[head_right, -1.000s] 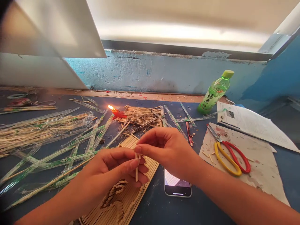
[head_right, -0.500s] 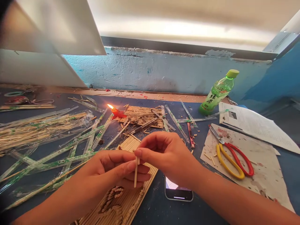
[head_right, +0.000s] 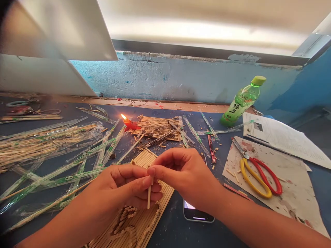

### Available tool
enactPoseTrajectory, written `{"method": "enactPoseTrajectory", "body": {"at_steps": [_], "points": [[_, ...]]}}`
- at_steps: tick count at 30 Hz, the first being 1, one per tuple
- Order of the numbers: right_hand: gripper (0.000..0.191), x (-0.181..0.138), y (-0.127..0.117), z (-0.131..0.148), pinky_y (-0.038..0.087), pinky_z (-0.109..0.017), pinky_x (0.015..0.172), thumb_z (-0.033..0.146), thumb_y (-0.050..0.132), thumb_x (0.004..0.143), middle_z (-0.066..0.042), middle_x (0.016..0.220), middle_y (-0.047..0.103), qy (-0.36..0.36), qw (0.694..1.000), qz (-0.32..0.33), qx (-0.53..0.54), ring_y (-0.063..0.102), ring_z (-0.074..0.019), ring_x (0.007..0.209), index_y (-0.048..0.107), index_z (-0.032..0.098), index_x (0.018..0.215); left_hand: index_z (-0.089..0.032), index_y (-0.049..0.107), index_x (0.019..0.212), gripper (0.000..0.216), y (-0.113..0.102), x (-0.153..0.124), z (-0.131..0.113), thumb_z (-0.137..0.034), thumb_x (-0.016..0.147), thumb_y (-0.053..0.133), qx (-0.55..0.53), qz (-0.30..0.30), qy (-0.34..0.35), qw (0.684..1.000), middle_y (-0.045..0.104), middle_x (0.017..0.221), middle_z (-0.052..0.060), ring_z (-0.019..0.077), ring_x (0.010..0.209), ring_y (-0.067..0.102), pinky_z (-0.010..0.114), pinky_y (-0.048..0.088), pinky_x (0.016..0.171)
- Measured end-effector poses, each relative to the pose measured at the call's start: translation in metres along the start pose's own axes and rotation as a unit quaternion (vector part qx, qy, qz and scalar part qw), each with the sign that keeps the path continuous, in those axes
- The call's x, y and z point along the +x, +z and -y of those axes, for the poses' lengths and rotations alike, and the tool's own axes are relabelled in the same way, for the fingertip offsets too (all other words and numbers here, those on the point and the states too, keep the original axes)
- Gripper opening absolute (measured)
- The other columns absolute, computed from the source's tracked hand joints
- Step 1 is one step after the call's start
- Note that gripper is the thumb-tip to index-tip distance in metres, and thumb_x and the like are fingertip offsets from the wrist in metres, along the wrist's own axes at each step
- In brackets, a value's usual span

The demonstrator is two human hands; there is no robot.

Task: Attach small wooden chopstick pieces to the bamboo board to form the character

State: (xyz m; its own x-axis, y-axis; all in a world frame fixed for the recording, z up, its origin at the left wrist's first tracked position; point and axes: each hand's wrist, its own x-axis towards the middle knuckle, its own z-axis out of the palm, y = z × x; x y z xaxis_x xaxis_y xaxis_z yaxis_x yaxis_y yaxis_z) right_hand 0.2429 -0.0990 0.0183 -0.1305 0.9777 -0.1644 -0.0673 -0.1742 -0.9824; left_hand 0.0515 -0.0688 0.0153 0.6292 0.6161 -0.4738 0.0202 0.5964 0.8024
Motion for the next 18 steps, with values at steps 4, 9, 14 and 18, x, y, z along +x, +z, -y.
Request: {"method": "enactPoseTrajectory", "body": {"at_steps": [4,9,14,18], "points": [[0.011,0.001,-0.002,0.001,0.050,-0.022,0.067,0.032,0.077,0.084,0.000,0.080,0.073,0.000,0.999,0.003,-0.040,0.062,-0.0115,0.074,0.077,0.020,0.085,-0.019,0.079,0.094,0.021,0.001,-0.001,-0.001,-0.037,0.086,0.075,-0.008,0.007,0.009,1.000,0.077,0.088,0.007,0.0202,0.084,0.072,0.032,0.059,0.082],[0.017,0.001,-0.004,0.003,0.052,-0.027,0.075,0.037,0.073,0.088,-0.002,0.088,0.076,-0.016,0.998,0.012,-0.061,0.066,-0.0153,0.082,0.077,0.022,0.091,-0.018,0.079,0.095,0.021,0.000,0.000,-0.002,-0.036,0.087,0.074,-0.016,0.013,0.009,1.000,0.076,0.088,0.007,0.0183,0.083,0.072,0.028,0.058,0.079],[0.022,-0.001,-0.007,0.004,0.051,-0.033,0.076,0.038,0.075,0.086,-0.003,0.093,0.073,-0.061,0.983,0.022,-0.171,0.063,-0.0183,0.084,0.074,0.024,0.102,-0.019,0.079,0.092,0.019,-0.002,0.000,-0.001,-0.036,0.088,0.072,-0.021,0.013,0.017,1.000,0.077,0.089,0.006,0.0166,0.083,0.071,0.025,0.057,0.079],[0.039,-0.003,-0.014,0.006,0.049,-0.034,0.080,0.037,0.080,0.080,-0.002,0.101,0.069,-0.134,0.954,0.052,-0.265,0.058,-0.0181,0.088,0.068,0.028,0.116,-0.016,0.077,0.088,0.020,-0.005,0.001,-0.001,-0.035,0.089,0.071,-0.063,0.019,0.010,0.998,0.076,0.091,0.007,0.0161,0.082,0.070,0.027,0.057,0.080]]}}
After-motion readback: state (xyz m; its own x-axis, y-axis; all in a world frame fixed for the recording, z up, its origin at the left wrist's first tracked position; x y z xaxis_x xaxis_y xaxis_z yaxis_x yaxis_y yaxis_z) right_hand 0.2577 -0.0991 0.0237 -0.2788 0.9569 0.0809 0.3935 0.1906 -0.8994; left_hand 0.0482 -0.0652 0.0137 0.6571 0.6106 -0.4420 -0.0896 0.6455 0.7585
